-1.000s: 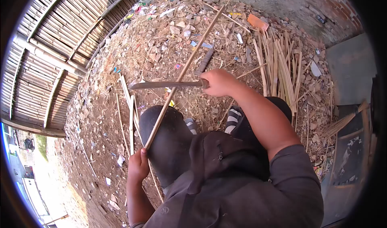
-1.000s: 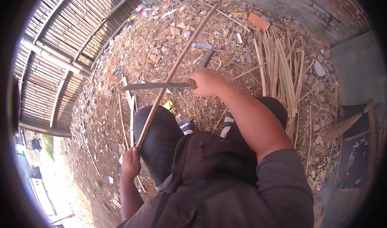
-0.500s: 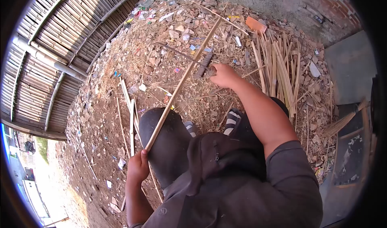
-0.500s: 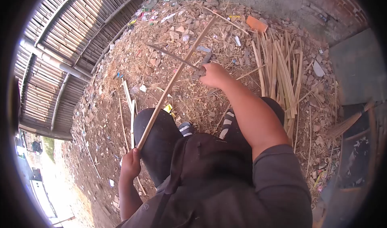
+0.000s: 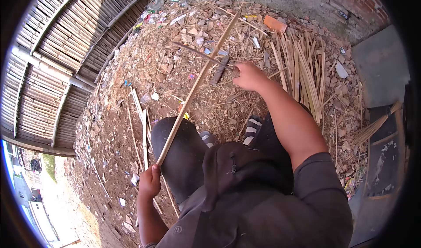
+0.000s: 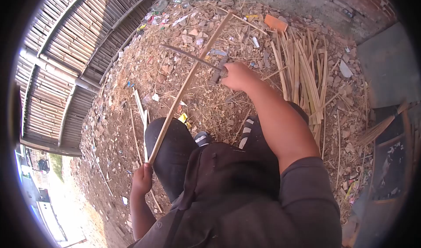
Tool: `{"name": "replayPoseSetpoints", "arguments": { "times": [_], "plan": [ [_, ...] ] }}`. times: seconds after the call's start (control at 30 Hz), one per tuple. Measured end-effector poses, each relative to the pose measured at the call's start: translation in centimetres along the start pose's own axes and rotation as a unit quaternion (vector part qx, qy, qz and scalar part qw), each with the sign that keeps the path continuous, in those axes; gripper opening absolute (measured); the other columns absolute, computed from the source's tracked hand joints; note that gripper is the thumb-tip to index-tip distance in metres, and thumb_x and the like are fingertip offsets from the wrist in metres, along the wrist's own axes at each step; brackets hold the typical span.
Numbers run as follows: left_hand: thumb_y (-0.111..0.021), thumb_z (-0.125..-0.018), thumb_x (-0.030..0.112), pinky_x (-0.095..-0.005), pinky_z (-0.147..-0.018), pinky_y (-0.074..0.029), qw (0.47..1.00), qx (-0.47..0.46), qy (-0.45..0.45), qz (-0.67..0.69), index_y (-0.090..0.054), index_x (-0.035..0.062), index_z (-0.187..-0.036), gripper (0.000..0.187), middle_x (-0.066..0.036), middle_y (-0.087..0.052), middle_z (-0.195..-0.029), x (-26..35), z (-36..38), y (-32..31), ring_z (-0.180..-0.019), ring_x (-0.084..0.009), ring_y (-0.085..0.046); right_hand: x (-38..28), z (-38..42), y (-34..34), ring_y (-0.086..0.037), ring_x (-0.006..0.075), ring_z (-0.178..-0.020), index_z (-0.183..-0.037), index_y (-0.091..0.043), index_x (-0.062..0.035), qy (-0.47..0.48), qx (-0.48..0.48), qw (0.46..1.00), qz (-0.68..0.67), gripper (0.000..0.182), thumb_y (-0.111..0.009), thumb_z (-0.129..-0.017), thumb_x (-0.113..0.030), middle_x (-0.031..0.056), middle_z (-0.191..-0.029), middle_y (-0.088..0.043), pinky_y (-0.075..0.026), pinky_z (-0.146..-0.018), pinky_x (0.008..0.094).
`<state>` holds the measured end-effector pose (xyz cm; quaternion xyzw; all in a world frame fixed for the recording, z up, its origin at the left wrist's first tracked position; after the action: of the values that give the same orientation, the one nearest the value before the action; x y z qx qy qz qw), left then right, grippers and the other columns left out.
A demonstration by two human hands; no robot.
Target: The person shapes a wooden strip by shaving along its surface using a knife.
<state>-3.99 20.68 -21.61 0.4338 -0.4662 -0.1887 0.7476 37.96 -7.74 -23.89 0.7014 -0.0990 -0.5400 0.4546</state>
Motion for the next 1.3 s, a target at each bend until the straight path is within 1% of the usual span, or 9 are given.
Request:
{"name": "replayPoseSetpoints", "arguments": {
  "times": [0.2,0.33,0.47,0.6,0.7,0.83,1.0,1.13,1.3],
  "plan": [
    [-0.036,-0.111,0.042,-0.0487,-0.058,-0.043,0.998,0.025,-0.044,-0.029,-0.058,0.0002,-0.084,0.054,-0.021,-0.058,-0.064,-0.6,0.0,-1.0,-0.061,-0.0436,-0.060,-7.3,3.7,0.3,-0.068,0.0375,-0.076,-0.094,-0.068,-0.0085,0.243,-0.033,0.946,0.211,0.024,-0.074,-0.075,-0.022,0.0149,-0.076,-0.067,-0.053,-0.070,0.0481],
    [-0.036,-0.111,0.043,-0.0461,-0.056,-0.042,0.999,0.032,-0.040,0.004,-0.056,0.0005,-0.081,0.056,-0.016,-0.055,-0.060,-1.9,-0.1,-1.3,-0.056,-0.0356,-0.057,-3.5,1.6,2.8,-0.068,0.0384,-0.079,-0.097,-0.067,-0.0057,0.116,-0.016,0.990,0.075,0.030,-0.076,-0.077,-0.026,0.0155,-0.080,-0.069,-0.054,-0.072,0.0474],
    [-0.036,-0.112,0.045,-0.0326,-0.053,-0.036,0.987,-0.048,0.035,0.150,-0.053,0.0036,-0.074,0.059,0.001,-0.046,-0.060,-3.0,-0.4,-1.2,-0.057,-0.0098,-0.043,-2.2,1.6,2.7,-0.070,0.0372,-0.084,-0.104,-0.070,-0.0083,0.082,0.019,0.990,0.115,0.034,-0.078,-0.077,-0.028,0.0153,-0.085,-0.071,-0.054,-0.073,0.0489],
    [-0.040,-0.111,0.048,-0.0285,-0.053,-0.036,0.980,-0.097,0.080,0.154,-0.054,0.0062,-0.074,0.058,0.003,-0.047,-0.061,-2.0,-0.2,0.0,-0.057,-0.0079,-0.044,-4.8,3.3,0.4,-0.071,0.0358,-0.084,-0.103,-0.071,-0.0157,0.148,-0.068,0.969,0.188,0.030,-0.078,-0.077,-0.029,0.0139,-0.084,-0.071,-0.055,-0.072,0.0503],
    [-0.041,-0.110,0.049,-0.0280,-0.053,-0.037,0.977,-0.075,0.086,0.180,-0.055,0.0060,-0.076,0.057,0.003,-0.047,-0.060,-1.9,-0.2,0.2,-0.056,-0.0078,-0.044,-6.2,3.7,-0.4,-0.071,0.0367,-0.087,-0.094,-0.070,-0.0121,0.179,-0.116,0.961,0.173,0.020,-0.072,-0.077,-0.022,0.0149,-0.084,-0.070,-0.055,-0.075,0.0518],
    [-0.042,-0.110,0.046,-0.0312,-0.053,-0.039,0.992,-0.032,0.068,0.099,-0.056,0.0039,-0.077,0.055,0.001,-0.050,-0.060,-2.0,-0.2,0.2,-0.057,-0.0090,-0.047,-2.7,1.3,-0.6,-0.071,0.0371,-0.087,-0.095,-0.069,-0.0118,0.088,-0.089,0.988,0.090,0.020,-0.072,-0.077,-0.021,0.0146,-0.086,-0.071,-0.055,-0.076,0.0521],
    [-0.058,-0.103,0.035,-0.0493,-0.056,-0.045,0.996,0.046,-0.026,-0.069,-0.057,0.0022,-0.079,0.040,-0.021,-0.059,-0.065,0.3,0.1,0.7,-0.061,-0.0436,-0.060,-3.7,2.6,-0.5,-0.072,0.0367,-0.090,-0.096,-0.069,-0.0116,0.087,-0.065,0.985,0.137,0.022,-0.073,-0.077,-0.021,0.0137,-0.089,-0.071,-0.056,-0.078,0.0517],
    [-0.061,-0.100,0.035,-0.0529,-0.056,-0.045,0.983,0.078,-0.079,-0.149,-0.055,0.0037,-0.082,0.037,-0.021,-0.060,-0.065,0.5,0.2,0.3,-0.063,-0.0455,-0.061,-6.6,4.0,-0.4,-0.072,0.0352,-0.091,-0.097,-0.070,-0.0125,0.180,-0.125,0.956,0.197,0.022,-0.073,-0.078,-0.020,0.0170,-0.090,-0.071,-0.056,-0.080,0.0513],
    [-0.064,-0.099,0.034,-0.0547,-0.055,-0.045,0.977,0.092,-0.078,-0.175,-0.053,0.0045,-0.084,0.035,-0.022,-0.061,-0.066,-1.1,-0.1,0.1,-0.062,-0.0474,-0.061,0.9,-0.7,0.6,-0.071,0.0355,-0.089,-0.096,-0.070,-0.0135,0.017,-0.019,0.998,0.055,0.019,-0.070,-0.078,-0.020,0.0167,-0.088,-0.070,-0.056,-0.079,0.0510]
  ]
}}
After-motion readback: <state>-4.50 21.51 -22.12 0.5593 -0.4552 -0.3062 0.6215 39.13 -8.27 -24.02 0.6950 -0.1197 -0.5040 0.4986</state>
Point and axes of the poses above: each hand's wrist, its own z-axis away from the middle knuckle, its own y-axis out of the back of the hand, x = y × z, the point moved 5 cm from there along -z, towards the middle knuckle
